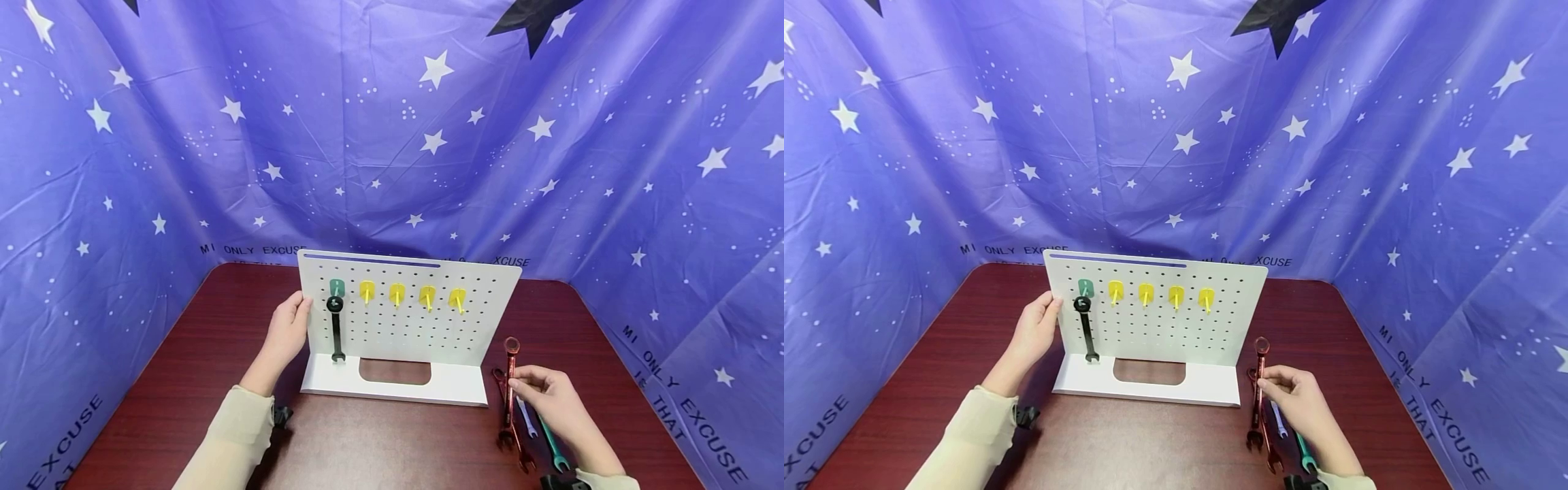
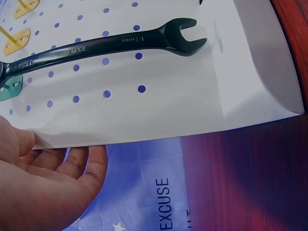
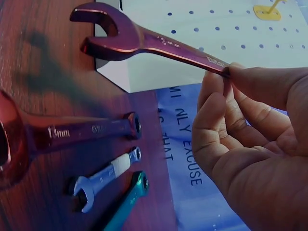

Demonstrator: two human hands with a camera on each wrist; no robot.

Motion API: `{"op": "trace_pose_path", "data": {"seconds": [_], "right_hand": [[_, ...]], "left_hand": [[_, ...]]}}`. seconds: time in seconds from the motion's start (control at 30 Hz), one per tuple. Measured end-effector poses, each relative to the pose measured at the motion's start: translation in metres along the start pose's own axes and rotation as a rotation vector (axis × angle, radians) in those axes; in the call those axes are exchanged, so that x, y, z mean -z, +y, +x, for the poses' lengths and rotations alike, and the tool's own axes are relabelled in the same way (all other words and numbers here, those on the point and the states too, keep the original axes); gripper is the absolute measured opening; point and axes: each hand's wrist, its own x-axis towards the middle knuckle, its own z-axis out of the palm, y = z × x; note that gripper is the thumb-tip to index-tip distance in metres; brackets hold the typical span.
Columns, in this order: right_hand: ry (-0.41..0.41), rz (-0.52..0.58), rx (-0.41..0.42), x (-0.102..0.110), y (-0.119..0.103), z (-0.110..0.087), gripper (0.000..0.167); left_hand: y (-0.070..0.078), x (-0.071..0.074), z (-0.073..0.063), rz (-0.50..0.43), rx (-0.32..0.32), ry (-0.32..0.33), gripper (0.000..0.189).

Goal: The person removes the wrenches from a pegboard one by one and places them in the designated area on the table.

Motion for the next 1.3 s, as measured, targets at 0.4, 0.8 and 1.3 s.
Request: {"op": "trace_pose_path", "data": {"seconds": [0.4, 0.8, 1.3], "right_hand": [[0.003, -0.015, 0.0, 0.01, 0.006, -0.003, 0.011], [-0.015, -0.02, -0.007, 0.023, 0.011, -0.005, 0.013], [-0.049, -0.052, -0.163, 0.038, 0.014, -0.01, 0.018]], "left_hand": [[-0.002, 0.0, -0.001, 0.005, 0.001, -0.001, 0.02], [-0.002, 0.0, 0.001, -0.001, -0.005, 0.002, 0.02], [0.0, 0.001, 0.001, 0.001, 0.008, 0.004, 0.019]]}}
